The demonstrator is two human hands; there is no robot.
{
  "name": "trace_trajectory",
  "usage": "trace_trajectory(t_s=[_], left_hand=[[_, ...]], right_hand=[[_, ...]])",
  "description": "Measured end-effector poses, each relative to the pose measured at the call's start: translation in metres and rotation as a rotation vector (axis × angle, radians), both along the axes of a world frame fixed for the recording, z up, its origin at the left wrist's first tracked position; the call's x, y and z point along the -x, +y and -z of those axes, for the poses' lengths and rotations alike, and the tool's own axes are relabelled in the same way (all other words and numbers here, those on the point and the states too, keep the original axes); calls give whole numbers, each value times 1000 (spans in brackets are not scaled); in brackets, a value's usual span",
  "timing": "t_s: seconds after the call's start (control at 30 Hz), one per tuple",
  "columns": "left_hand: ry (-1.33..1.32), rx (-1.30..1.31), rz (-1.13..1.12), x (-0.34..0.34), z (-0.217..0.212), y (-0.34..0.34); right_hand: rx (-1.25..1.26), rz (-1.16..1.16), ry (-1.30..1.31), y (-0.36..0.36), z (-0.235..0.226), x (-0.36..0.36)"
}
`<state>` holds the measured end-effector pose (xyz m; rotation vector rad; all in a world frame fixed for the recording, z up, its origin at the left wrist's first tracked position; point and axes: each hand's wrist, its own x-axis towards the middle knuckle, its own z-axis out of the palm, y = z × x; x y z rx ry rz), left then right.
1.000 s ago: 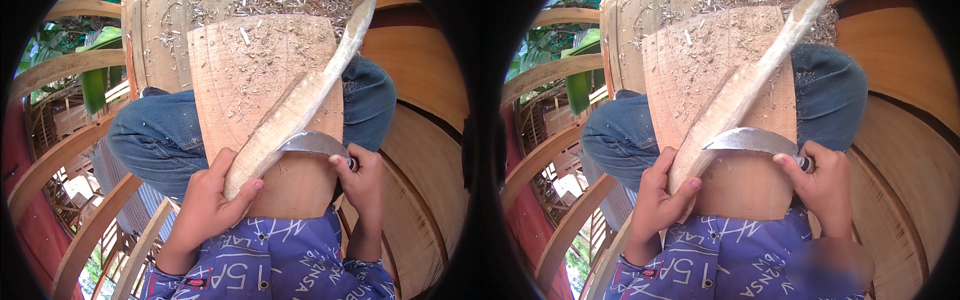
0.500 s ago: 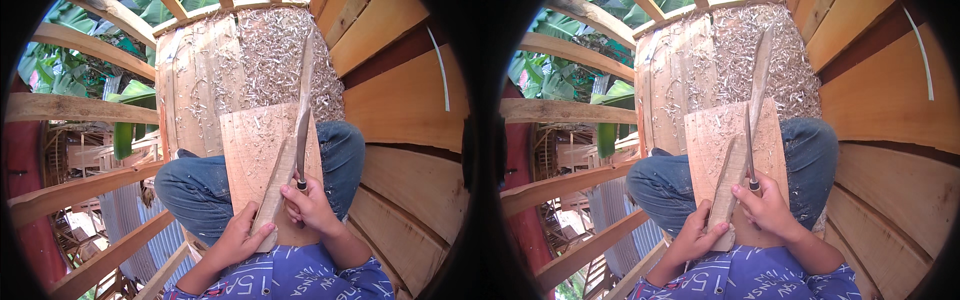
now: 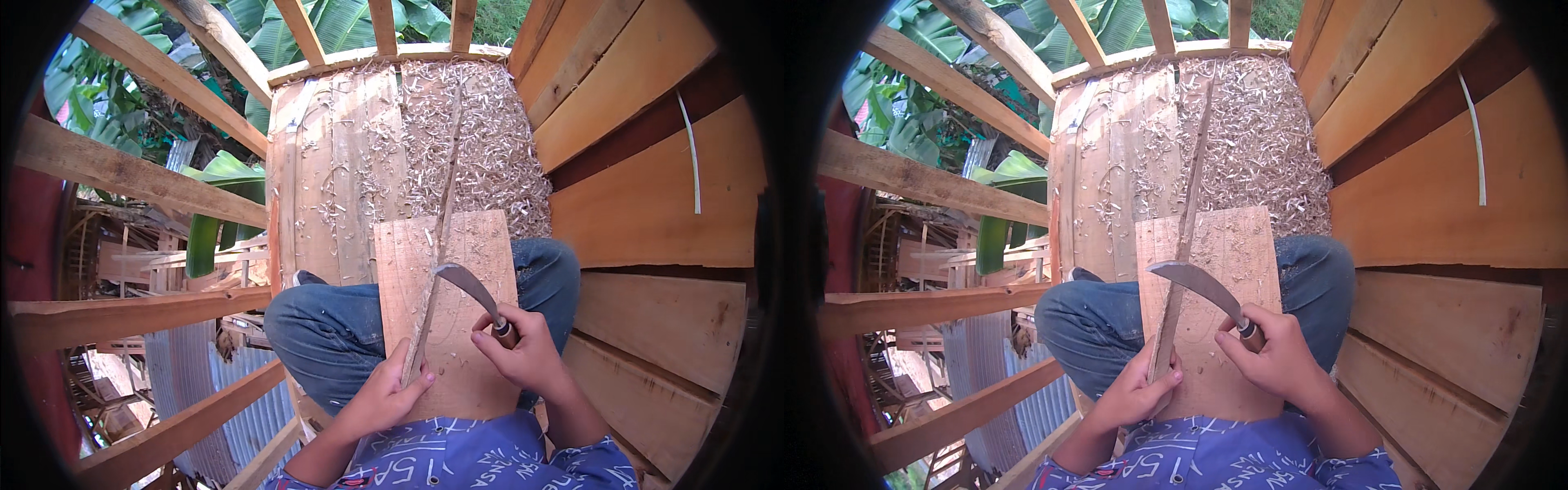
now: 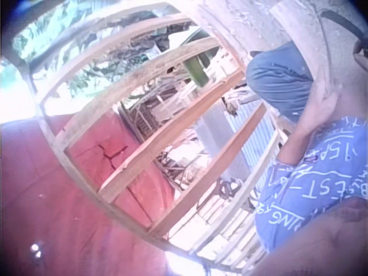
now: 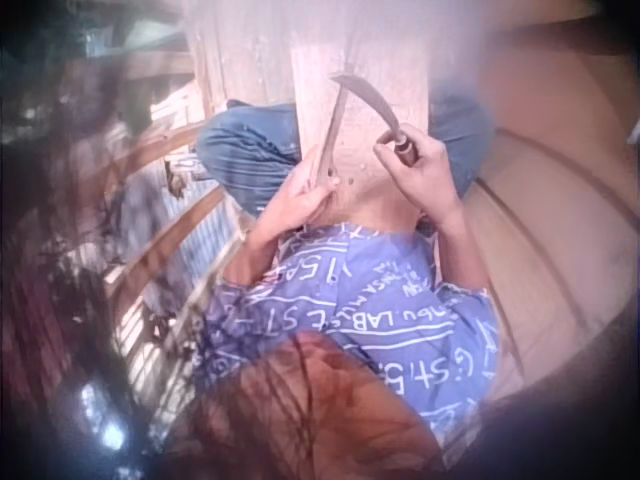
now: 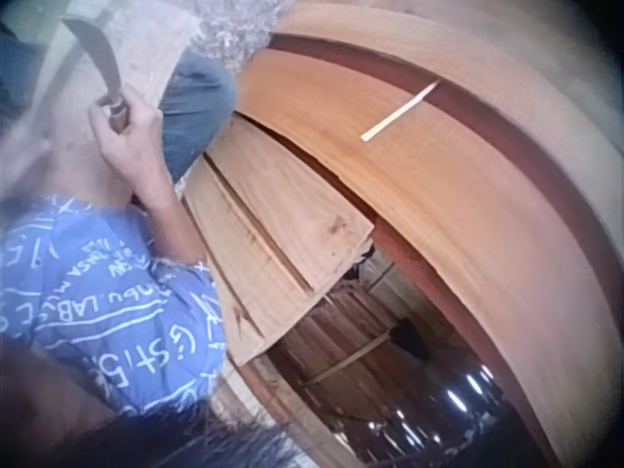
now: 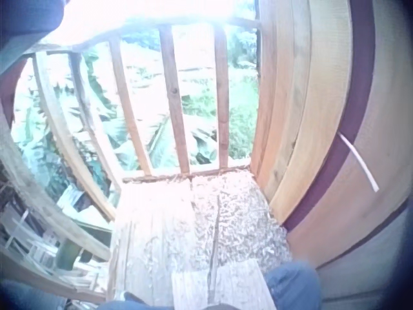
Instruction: The person sits cross-legged on a wooden platform and uses a curved knife to shave thin strips from a long, slender piece of wood. The person holds the wood with their left hand and scrapes the surface with the knife in their right hand, creating a pile of wood shavings.
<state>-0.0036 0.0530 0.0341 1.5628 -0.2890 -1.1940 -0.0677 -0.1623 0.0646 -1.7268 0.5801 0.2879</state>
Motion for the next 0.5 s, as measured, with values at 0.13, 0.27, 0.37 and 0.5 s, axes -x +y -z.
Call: trace_trajectory(t_s=[0.13,0.27,0.37,0.5], left_hand=[[-188,-144,34,-8,4,2],[-172,-104,16,-4,0,-3],[-191,-135,37,-5,0,2],[-162,-75,10,-1,4,1]], right_hand=[[191,-9,-407,6,-12,3],[49,-13,-39,9,21,-2],[142,-103,-21,-5,1,5],[-202,136,-218,-6,-10,21]])
